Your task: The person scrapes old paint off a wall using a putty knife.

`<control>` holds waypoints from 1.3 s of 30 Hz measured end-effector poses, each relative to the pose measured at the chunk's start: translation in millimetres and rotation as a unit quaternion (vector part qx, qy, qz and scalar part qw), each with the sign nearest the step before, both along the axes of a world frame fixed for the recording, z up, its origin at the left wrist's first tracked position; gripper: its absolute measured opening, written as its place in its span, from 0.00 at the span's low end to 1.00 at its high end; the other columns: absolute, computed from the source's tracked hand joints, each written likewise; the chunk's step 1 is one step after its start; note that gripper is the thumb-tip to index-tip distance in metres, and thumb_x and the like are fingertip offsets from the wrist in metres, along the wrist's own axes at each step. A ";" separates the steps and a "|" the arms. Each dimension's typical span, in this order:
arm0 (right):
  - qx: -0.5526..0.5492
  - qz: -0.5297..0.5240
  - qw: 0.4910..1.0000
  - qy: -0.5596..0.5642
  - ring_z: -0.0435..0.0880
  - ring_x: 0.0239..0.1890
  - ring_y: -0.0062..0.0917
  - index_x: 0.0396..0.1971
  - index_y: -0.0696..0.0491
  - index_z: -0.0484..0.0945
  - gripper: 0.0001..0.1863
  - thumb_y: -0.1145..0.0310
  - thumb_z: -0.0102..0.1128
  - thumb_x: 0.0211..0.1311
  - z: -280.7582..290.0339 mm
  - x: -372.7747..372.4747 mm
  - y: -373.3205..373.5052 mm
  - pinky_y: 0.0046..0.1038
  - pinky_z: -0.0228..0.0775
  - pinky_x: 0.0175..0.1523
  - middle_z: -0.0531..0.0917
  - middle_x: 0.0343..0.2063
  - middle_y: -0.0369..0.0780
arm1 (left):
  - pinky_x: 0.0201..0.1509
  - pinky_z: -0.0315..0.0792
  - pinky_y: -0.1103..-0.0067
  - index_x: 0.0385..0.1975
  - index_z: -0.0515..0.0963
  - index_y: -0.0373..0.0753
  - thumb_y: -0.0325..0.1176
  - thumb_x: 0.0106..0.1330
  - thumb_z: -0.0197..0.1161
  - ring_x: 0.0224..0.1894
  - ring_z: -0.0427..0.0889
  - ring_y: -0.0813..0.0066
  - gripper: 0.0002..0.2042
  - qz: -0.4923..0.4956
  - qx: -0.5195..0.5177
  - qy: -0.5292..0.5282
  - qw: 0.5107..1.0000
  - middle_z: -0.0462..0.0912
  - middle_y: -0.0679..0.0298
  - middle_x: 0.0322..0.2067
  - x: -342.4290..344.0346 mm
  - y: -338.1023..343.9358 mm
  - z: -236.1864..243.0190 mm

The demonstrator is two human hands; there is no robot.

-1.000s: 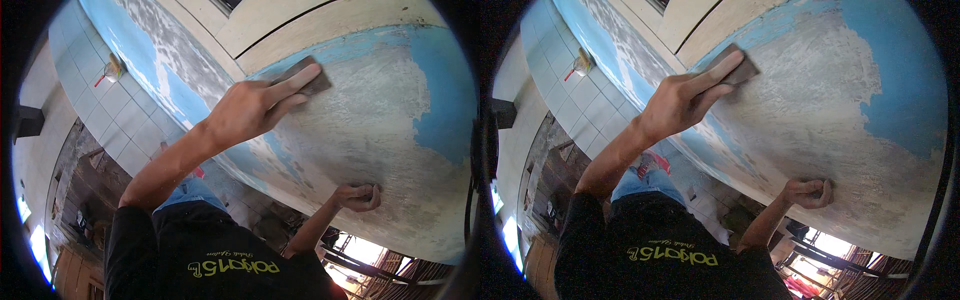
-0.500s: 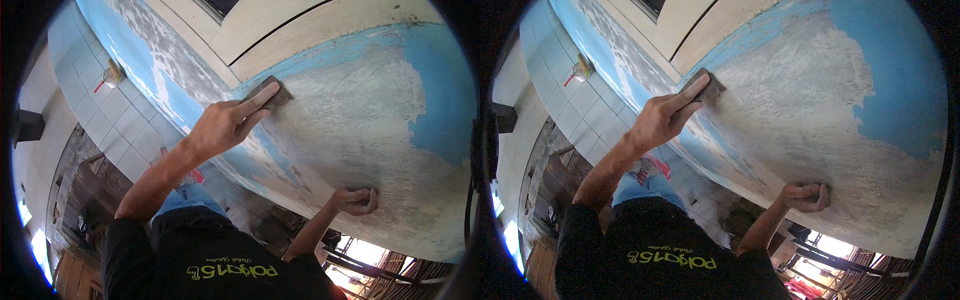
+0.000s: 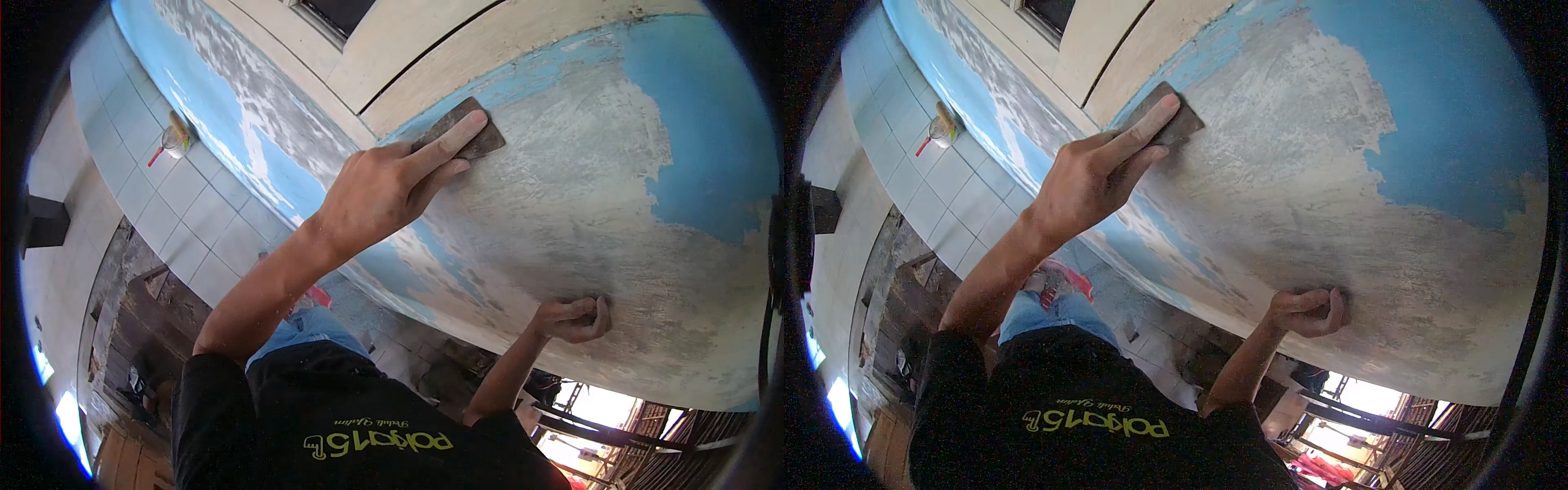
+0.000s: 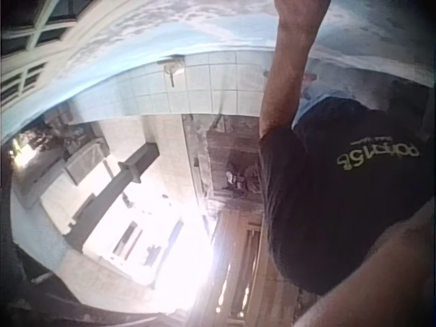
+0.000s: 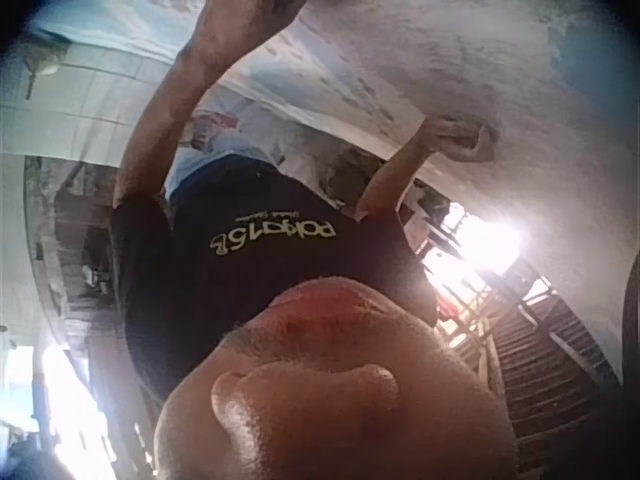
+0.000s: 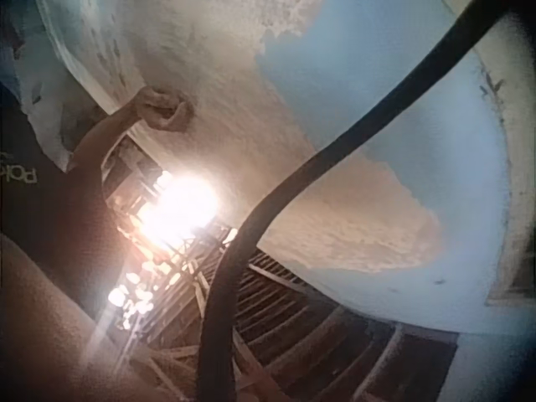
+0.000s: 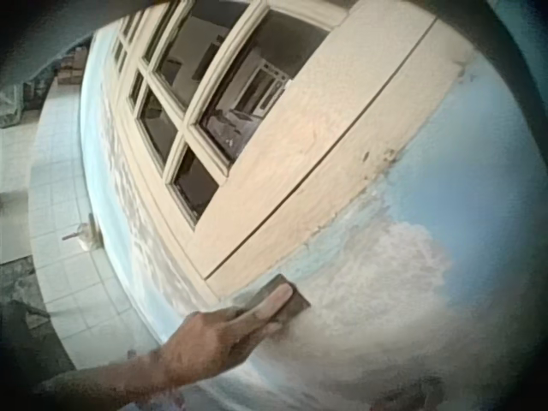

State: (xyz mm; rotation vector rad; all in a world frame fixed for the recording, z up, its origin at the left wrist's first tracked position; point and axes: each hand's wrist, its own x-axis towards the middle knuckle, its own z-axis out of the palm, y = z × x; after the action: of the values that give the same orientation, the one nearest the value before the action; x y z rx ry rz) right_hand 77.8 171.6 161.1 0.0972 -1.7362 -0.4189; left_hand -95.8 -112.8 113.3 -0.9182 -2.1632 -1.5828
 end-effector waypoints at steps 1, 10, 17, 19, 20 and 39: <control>-0.003 0.013 1.000 -0.009 0.73 0.35 0.30 0.43 0.61 0.68 0.11 0.68 0.47 0.70 -1.3 -2.6 -2.4 0.32 0.66 0.38 0.72 0.37 0.45 | 0.22 0.74 0.71 0.66 0.64 0.50 0.34 0.65 0.62 0.19 0.80 0.69 0.27 0.008 -0.006 0.004 1.000 0.82 0.59 0.21 2.0 -6.5 -2.2; -0.001 0.009 1.000 0.014 0.73 0.34 0.32 0.43 0.61 0.68 0.11 0.69 0.47 0.69 -2.3 -2.2 1.1 0.34 0.66 0.39 0.75 0.34 0.45 | 0.24 0.77 0.71 0.66 0.64 0.53 0.33 0.65 0.62 0.22 0.84 0.66 0.28 0.057 -0.055 -0.030 0.996 0.84 0.56 0.25 3.6 -2.0 -19.0; -0.006 0.031 0.999 0.018 0.73 0.34 0.31 0.43 0.61 0.68 0.11 0.69 0.46 0.68 -4.4 -1.1 2.9 0.34 0.66 0.38 0.75 0.36 0.45 | 0.22 0.73 0.74 0.66 0.63 0.52 0.34 0.66 0.62 0.19 0.79 0.69 0.28 0.090 0.075 0.005 0.993 0.82 0.54 0.23 0.1 11.1 -20.7; -0.014 0.050 0.999 0.009 0.72 0.35 0.31 0.43 0.61 0.68 0.10 0.69 0.47 0.68 -5.9 2.4 4.1 0.33 0.66 0.38 0.74 0.36 0.45 | 0.18 0.69 0.76 0.67 0.62 0.52 0.35 0.67 0.61 0.13 0.73 0.72 0.28 0.086 0.116 0.035 0.989 0.80 0.56 0.19 4.5 15.4 -34.5; -0.016 0.047 0.999 0.010 0.72 0.35 0.31 0.43 0.61 0.68 0.10 0.69 0.47 0.68 -6.1 3.2 4.0 0.33 0.66 0.38 0.74 0.36 0.45 | 0.18 0.66 0.78 0.67 0.62 0.49 0.35 0.68 0.60 0.13 0.71 0.76 0.28 0.057 0.134 -0.017 0.989 0.81 0.58 0.20 8.9 16.3 -35.6; -0.489 0.238 0.680 -0.492 0.82 0.45 0.34 0.70 0.56 0.42 0.34 0.70 0.47 0.70 -5.8 -41.4 -180.7 0.30 0.81 0.38 0.77 0.45 0.50 | 0.36 0.72 0.87 0.58 0.65 0.34 0.43 0.77 0.37 0.35 0.76 0.81 0.20 -0.218 0.454 -0.369 0.781 0.76 0.64 0.36 75.4 18.8 -14.1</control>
State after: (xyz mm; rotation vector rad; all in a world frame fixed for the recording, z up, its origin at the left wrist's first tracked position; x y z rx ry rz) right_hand 36.4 -9.1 155.3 -0.0222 -2.6394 1.2154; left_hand -20.3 -94.0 99.2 -0.4875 -1.1206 -3.1825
